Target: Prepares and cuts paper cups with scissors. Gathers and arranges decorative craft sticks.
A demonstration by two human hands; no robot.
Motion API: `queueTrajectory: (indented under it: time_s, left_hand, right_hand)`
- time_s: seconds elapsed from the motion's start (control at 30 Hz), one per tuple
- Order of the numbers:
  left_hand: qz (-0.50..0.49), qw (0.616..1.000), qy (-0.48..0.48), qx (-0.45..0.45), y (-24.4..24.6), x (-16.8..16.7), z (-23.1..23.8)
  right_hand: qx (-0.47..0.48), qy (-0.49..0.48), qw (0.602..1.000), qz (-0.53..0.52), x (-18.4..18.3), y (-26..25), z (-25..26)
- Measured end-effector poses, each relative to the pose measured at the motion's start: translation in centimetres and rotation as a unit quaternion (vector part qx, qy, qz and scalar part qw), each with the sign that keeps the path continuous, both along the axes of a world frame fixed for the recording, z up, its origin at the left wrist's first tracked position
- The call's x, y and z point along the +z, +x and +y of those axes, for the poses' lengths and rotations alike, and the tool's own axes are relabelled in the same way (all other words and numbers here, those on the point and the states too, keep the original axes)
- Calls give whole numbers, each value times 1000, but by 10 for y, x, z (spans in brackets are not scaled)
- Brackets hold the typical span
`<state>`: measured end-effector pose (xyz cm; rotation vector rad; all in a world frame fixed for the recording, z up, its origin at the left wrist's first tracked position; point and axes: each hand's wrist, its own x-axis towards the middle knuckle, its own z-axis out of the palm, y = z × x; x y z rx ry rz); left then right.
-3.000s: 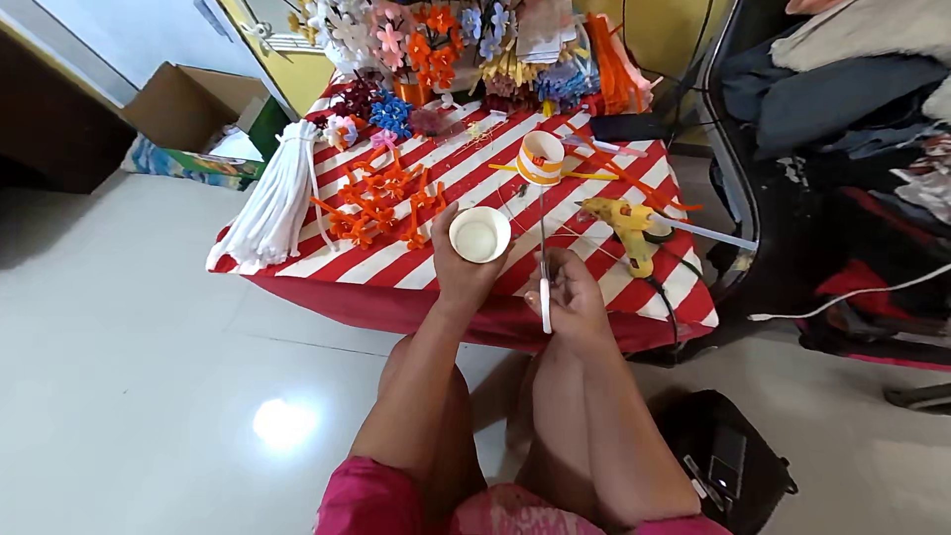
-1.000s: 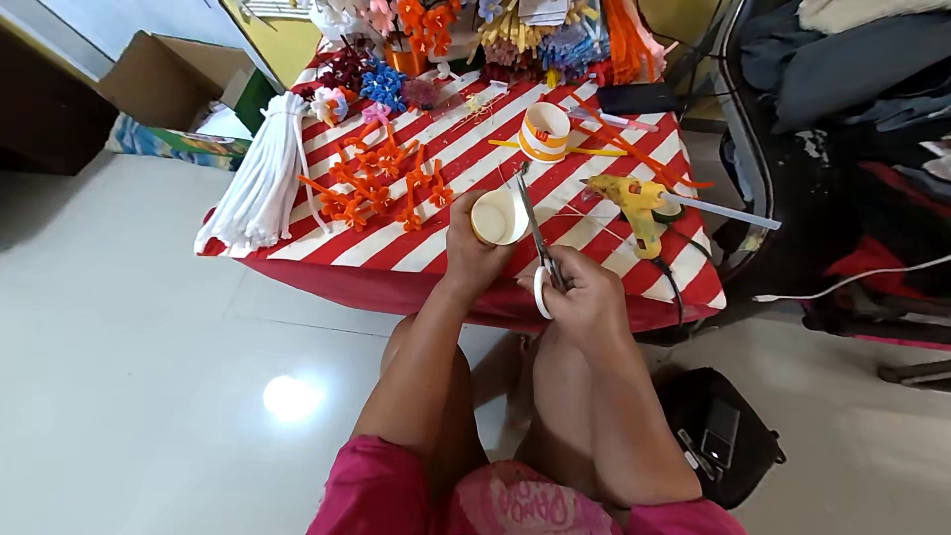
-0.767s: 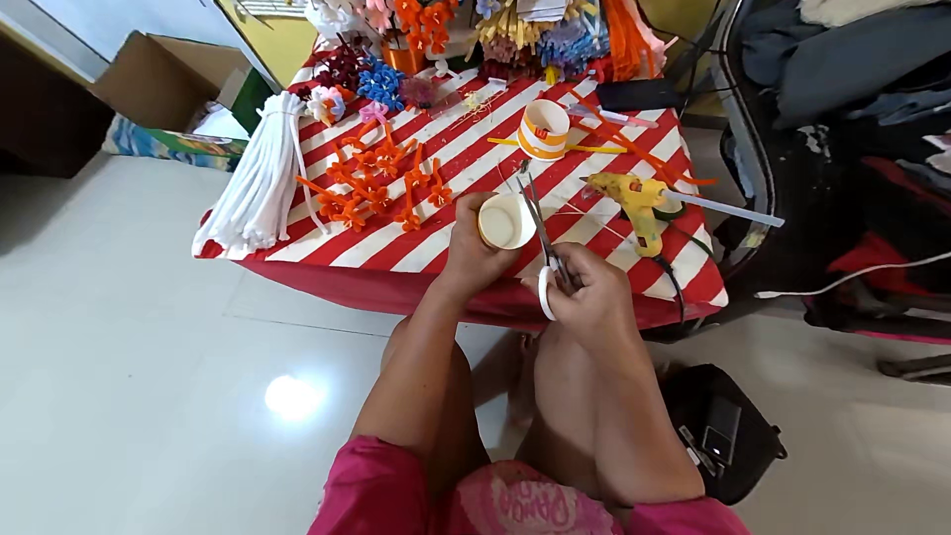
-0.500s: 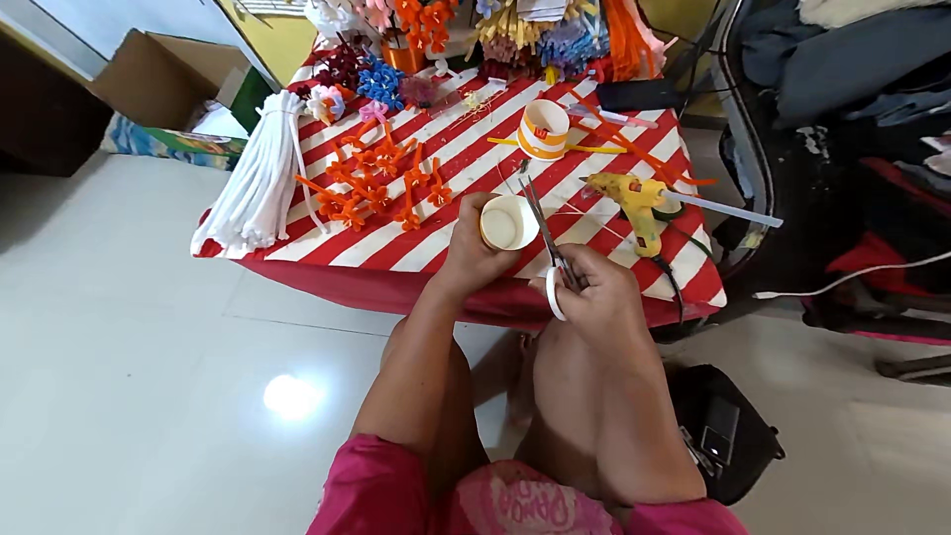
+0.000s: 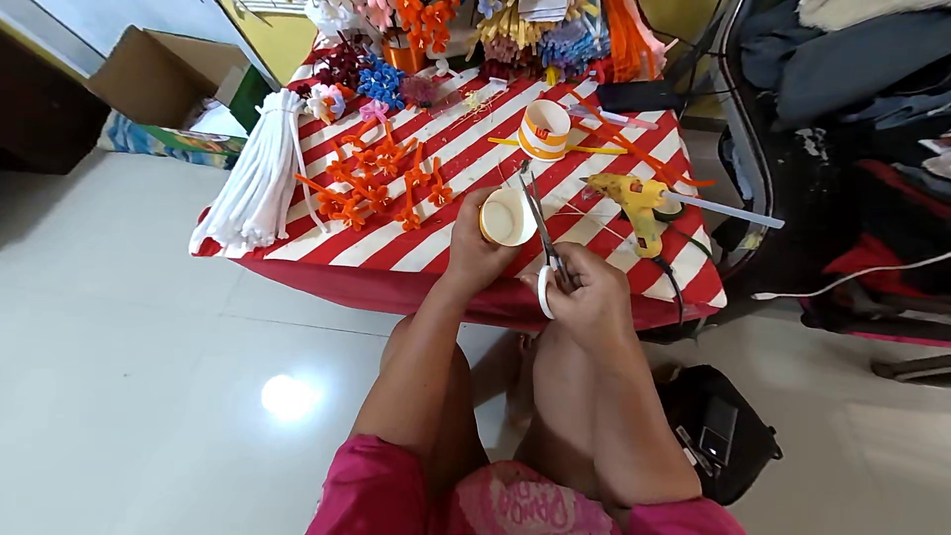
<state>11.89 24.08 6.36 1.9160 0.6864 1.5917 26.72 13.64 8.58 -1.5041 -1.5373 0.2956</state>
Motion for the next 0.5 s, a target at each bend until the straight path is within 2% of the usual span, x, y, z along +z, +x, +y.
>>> queueTrajectory:
  time_s: [0.17,0.5]
  left_hand:
    - [6,999,-6,-41,-4,0,1]
    - [-3,997,-25,-68,-5,-2,2]
  right_hand:
    - [11,-3,1000,3,2,3,-2]
    - [17,-18,1000,-3,4,8,-1]
